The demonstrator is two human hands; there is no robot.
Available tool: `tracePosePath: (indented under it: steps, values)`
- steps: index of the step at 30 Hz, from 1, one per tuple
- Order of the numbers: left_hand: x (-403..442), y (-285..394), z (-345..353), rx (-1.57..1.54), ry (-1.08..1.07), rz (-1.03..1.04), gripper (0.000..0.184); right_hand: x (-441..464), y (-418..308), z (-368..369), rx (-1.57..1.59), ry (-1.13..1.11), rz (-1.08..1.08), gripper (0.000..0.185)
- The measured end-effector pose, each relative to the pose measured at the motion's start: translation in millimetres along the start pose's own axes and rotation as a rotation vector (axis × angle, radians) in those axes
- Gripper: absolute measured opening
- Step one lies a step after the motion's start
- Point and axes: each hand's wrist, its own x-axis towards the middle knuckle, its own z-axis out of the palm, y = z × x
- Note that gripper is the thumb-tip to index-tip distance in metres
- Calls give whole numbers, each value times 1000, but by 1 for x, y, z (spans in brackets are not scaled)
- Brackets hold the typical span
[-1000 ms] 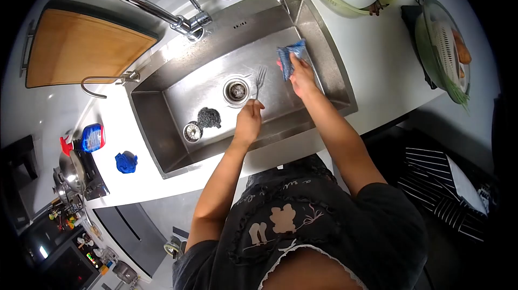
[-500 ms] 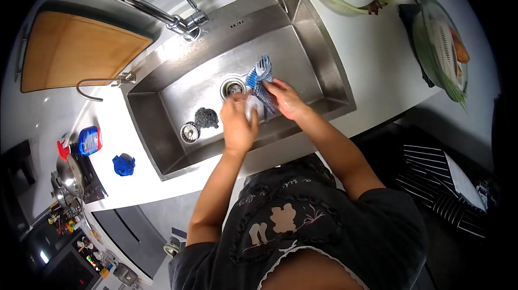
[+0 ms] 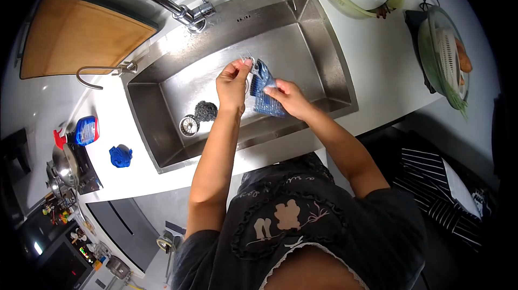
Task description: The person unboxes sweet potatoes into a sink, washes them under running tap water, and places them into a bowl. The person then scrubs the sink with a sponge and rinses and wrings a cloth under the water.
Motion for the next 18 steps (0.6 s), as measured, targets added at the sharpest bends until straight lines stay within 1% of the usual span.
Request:
tracePosePath:
  steps: [3, 4, 6, 7, 8, 9, 11, 12, 13, 15, 16, 18]
  values:
    - [-8, 1, 4, -42, 30, -19, 9, -10, 5, 0, 109, -17, -38, 16]
    - [-10, -2, 3, -30, 28, -20, 9, -8, 6, 0, 87, -21, -11, 16]
    - [-17, -17, 5, -10, -8, -18, 10, 5, 4, -2, -43, 10, -138, 19]
    - [-18, -16, 7, -29, 12, -9, 10, 8, -1, 1, -108, 22, -199, 21]
    - [-17, -11, 7, -46, 30, 2, 10, 8, -8, 4, -26, 21, -199, 21]
    - [-16, -7, 7, -63, 47, 13, 10, 3, -6, 4, -125, 40, -165, 22]
    - [-8, 10, -3, -144, 92, -62, 11, -12, 3, 3, -324, 74, -100, 24]
    - [-5, 7, -7, -130, 91, -86, 11, -18, 11, 4, -265, 117, -217, 26]
    - [-4, 4, -7, -126, 95, -104, 10, -16, 16, 2, -293, 124, -206, 26]
    - [-11, -6, 0, -23, 40, -97, 9, -17, 27, 4, -332, 157, -164, 27]
    - [-17, -10, 6, 29, 11, -92, 9, -8, 24, 6, -337, 188, -202, 29]
    - [-15, -17, 6, -43, 29, -72, 8, 2, 13, 5, -286, 154, -151, 30]
